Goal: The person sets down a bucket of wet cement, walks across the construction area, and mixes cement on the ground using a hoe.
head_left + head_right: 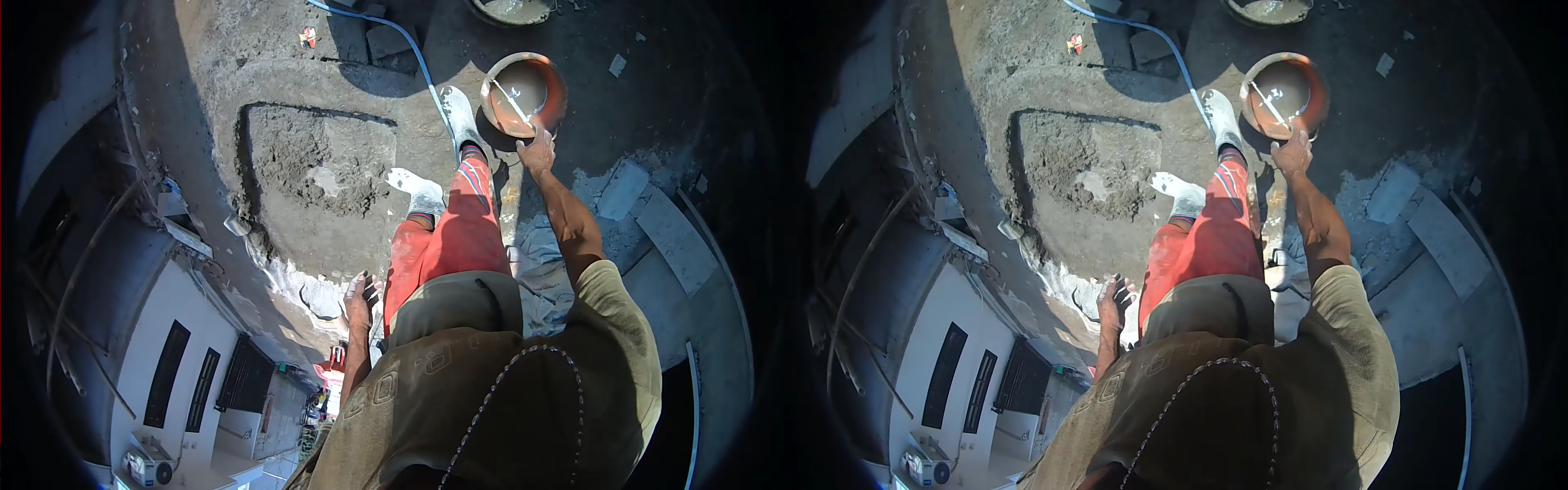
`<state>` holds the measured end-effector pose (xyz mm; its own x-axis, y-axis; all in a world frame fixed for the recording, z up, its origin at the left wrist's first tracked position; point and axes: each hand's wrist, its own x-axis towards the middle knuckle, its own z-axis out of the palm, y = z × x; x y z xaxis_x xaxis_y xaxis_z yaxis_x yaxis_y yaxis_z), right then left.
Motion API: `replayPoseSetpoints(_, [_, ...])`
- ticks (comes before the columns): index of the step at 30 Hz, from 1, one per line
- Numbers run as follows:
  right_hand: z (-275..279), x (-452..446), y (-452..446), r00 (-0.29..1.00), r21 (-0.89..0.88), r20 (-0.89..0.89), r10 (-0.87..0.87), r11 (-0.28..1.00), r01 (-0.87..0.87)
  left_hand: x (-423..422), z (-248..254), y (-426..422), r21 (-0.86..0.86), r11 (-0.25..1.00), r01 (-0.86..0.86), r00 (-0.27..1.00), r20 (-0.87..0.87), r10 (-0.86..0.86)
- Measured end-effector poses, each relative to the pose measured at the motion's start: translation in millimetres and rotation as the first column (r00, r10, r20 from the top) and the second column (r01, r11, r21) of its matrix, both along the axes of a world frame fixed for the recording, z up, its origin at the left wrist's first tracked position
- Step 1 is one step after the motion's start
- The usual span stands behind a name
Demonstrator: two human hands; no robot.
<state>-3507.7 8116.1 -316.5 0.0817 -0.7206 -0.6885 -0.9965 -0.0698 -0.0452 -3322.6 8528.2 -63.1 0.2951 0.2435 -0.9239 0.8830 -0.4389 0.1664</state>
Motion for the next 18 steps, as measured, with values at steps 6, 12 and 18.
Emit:
replayPoseSetpoints(6, [21.6, -130.2, 161.7, 0.958, 0.488, -0.284, -0.049, 0.852, 0.188, 0.3, 3.7, -1.6, -0.081, 0.993, 0.086, 0.995, -0.042, -0.090])
replayPoseSetpoints(12, [-49.2, -209.5, 270.1, 0.930, 0.654, -0.293, -0.223, 0.662, 0.365, 14.0, 3.7, 73.9, -0.098, 0.992, 0.079, 0.996, 0.059, -0.073])
replayPoseSetpoints(18, [-33.6, -197.9, 291.5, 0.993, 0.671, -0.101, 0.062, 0.741, 0.022, 13.0, 11.4, 227.4, 0.001, 0.999, -0.035, 0.984, 0.177, 0.034])
